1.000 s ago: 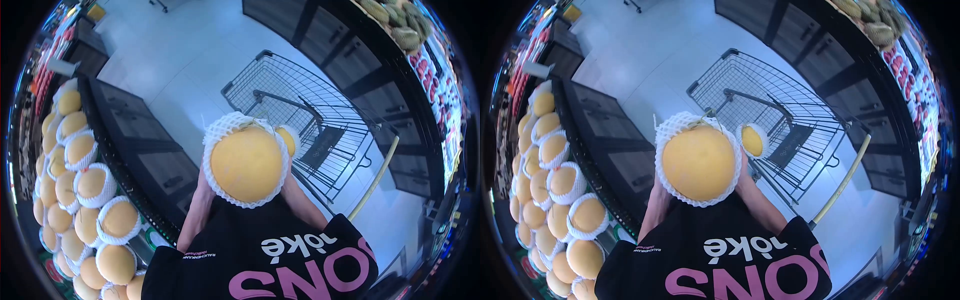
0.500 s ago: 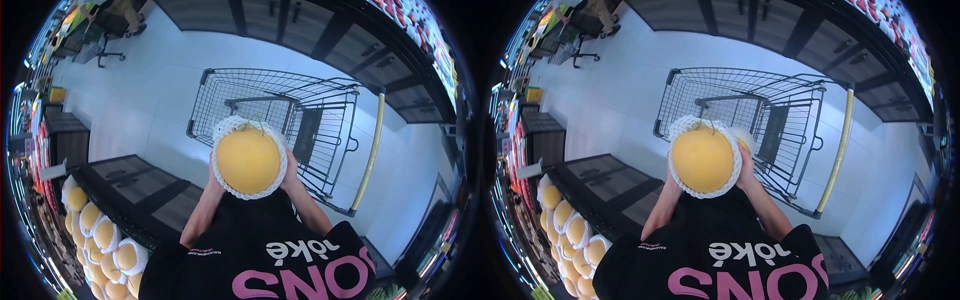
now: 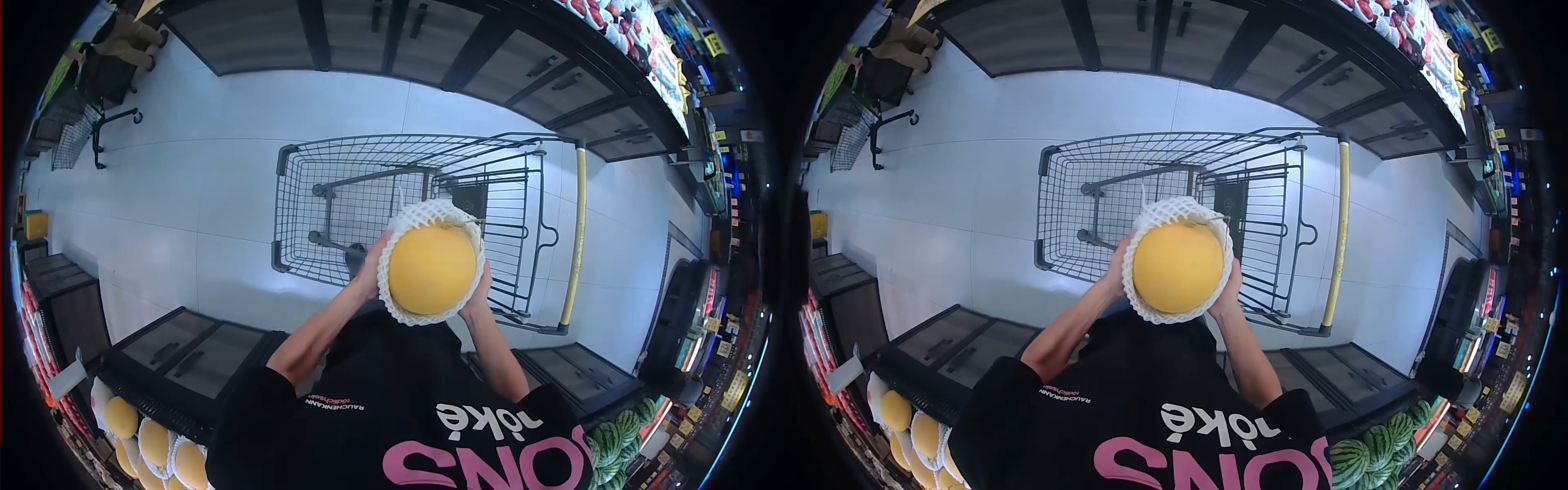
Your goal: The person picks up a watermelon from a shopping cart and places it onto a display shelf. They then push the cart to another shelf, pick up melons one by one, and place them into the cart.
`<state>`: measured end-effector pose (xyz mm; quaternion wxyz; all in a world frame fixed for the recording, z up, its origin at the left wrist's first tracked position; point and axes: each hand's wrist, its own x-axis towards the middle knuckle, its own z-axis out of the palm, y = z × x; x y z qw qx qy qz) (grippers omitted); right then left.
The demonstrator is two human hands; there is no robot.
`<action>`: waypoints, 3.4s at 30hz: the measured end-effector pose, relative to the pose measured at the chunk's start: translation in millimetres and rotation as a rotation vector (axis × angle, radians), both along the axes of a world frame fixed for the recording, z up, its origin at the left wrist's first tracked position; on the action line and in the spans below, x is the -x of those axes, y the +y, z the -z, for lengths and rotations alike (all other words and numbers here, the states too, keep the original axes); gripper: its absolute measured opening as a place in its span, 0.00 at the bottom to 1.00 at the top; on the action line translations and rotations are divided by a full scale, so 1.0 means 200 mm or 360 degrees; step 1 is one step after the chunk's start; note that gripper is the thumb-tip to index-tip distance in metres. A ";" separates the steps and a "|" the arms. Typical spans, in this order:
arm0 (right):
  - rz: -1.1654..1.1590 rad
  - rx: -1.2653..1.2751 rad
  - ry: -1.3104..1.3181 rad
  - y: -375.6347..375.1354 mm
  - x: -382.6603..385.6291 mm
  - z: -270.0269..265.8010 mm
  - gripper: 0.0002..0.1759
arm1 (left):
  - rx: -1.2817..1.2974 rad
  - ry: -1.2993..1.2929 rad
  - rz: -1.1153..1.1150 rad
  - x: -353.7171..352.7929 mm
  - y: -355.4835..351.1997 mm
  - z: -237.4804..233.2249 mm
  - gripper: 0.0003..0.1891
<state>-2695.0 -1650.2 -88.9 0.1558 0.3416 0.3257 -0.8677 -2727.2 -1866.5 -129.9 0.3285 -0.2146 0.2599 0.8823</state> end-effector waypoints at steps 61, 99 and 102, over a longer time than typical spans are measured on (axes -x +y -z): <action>-0.1264 -0.2011 -0.0310 0.16 0.33 1.71 0.47 | 0.2129 -0.0107 0.0245 -0.34 -0.03 0.94 0.18; -0.3870 -0.2438 0.2023 -0.77 0.04 1.40 0.19 | 0.3388 -0.2163 -0.2921 -2.89 -0.18 -0.76 0.23; -0.3931 -0.2403 0.1934 -0.79 0.06 1.49 0.15 | 0.3363 -0.2217 -0.2941 -2.88 -0.22 -0.76 0.23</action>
